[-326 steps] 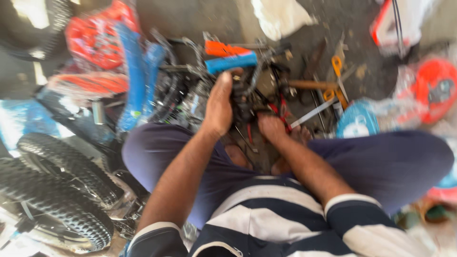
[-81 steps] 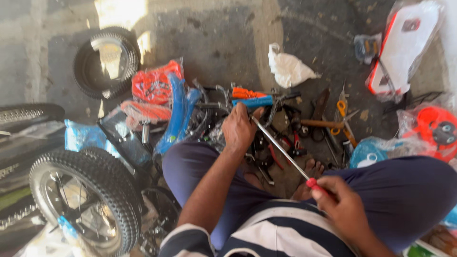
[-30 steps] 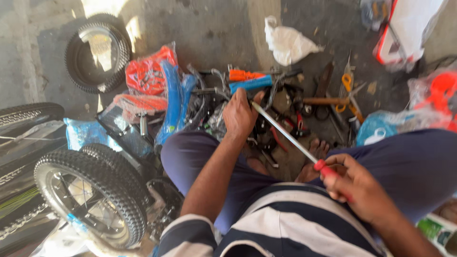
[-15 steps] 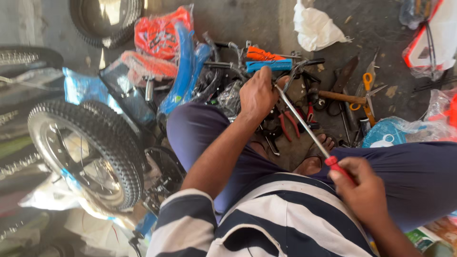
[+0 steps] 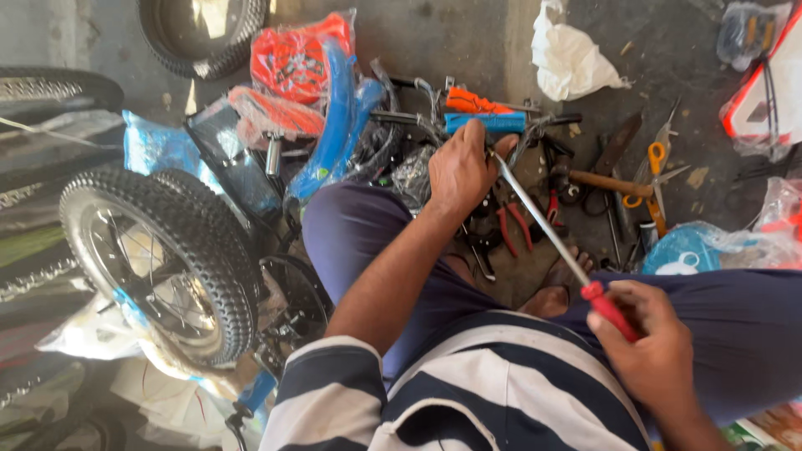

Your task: The person sits on the floor and assembles a bicycle handlebar. They use a hammer to secure a metal clamp onto the handlebar stem, then use scissors to trim excess zip ties. Finally, they use a screwdriver to tighten the clamp and secure the handlebar in place.

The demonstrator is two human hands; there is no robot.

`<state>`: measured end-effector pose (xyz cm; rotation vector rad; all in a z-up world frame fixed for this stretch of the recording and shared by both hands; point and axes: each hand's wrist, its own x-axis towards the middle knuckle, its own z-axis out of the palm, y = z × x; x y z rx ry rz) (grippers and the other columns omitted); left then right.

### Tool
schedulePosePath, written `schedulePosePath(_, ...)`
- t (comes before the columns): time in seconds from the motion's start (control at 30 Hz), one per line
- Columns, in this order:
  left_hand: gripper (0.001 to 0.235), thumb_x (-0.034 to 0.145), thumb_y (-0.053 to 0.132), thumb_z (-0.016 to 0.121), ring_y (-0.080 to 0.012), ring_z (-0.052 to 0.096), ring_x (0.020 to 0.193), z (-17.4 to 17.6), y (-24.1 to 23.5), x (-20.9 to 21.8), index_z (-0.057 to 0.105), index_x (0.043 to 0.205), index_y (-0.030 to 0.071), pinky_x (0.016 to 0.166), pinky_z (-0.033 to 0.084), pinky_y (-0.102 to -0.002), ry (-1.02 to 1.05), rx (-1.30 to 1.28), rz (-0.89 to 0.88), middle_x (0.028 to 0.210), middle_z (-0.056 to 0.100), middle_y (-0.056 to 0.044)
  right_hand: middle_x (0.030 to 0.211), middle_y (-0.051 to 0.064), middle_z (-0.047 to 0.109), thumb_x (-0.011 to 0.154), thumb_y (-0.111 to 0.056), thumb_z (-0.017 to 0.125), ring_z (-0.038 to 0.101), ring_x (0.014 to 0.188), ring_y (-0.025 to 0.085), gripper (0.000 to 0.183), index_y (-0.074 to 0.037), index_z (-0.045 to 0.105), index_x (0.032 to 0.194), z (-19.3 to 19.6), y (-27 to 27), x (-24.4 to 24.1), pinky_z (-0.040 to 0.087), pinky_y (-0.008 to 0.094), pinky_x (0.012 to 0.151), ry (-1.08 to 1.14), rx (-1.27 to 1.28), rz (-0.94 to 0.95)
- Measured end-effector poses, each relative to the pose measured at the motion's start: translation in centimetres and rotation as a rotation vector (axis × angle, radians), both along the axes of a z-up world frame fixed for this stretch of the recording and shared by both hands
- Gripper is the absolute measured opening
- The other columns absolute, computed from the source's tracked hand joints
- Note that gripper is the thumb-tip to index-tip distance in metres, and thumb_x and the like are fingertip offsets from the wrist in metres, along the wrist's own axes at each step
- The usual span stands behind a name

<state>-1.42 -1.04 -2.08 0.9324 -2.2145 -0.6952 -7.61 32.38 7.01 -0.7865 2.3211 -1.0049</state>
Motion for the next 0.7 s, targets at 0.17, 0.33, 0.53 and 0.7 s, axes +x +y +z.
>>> schedulePosePath(0.17,0.046,0.094,0.044,0.074,-0.0422,0.063,0.072,-0.6,0.0,-0.1,0.047,0.09,0.006,0.061,0.048,-0.052,0.007,-0.001,-0.042,0.08,0.06,-0.016,0.102,0.021,0.071,0.097,-0.024,0.075,0.064,0.072,0.025,0.04,-0.003,0.064,0.128,-1.8,0.0,-1.6,0.052,0.034,0.067,-0.696,-0.141,-0.199)
schedulePosePath(0.33,0.047,0.092,0.045,0.074,-0.0415,0.063,0.071,-0.5,0.3,0.1,0.048,0.088,0.006,0.062,0.049,-0.051,-0.013,-0.001,-0.023,0.079,0.06,-0.016,0.107,0.016,0.068,0.089,-0.022,0.074,0.067,0.088,0.024,0.043,-0.003,0.059,0.124,-0.5,0.0,0.7,0.054,0.033,0.077,0.031,-0.046,0.084)
schedulePosePath(0.53,0.049,0.093,0.048,0.073,-0.0392,0.064,0.069,-0.4,0.0,-0.1,0.049,0.088,0.006,0.06,0.05,-0.05,-0.02,0.012,-0.028,0.079,0.062,-0.014,0.096,0.02,0.067,0.092,-0.015,0.074,0.06,0.059,0.017,0.038,-0.001,0.06,0.123,-0.6,-0.8,-1.8,0.05,0.025,0.048,-1.114,-0.34,-0.227)
schedulePosePath(0.7,0.051,0.092,0.049,0.074,-0.0404,0.065,0.069,0.2,0.0,0.0,0.049,0.086,0.005,0.057,0.049,-0.051,-0.134,0.046,-0.017,0.08,0.063,-0.015,0.107,0.012,0.064,0.096,-0.014,0.067,0.063,0.079,0.02,0.029,-0.011,0.057,0.123,0.9,-1.2,0.6,0.051,0.03,0.067,0.581,-0.123,0.294)
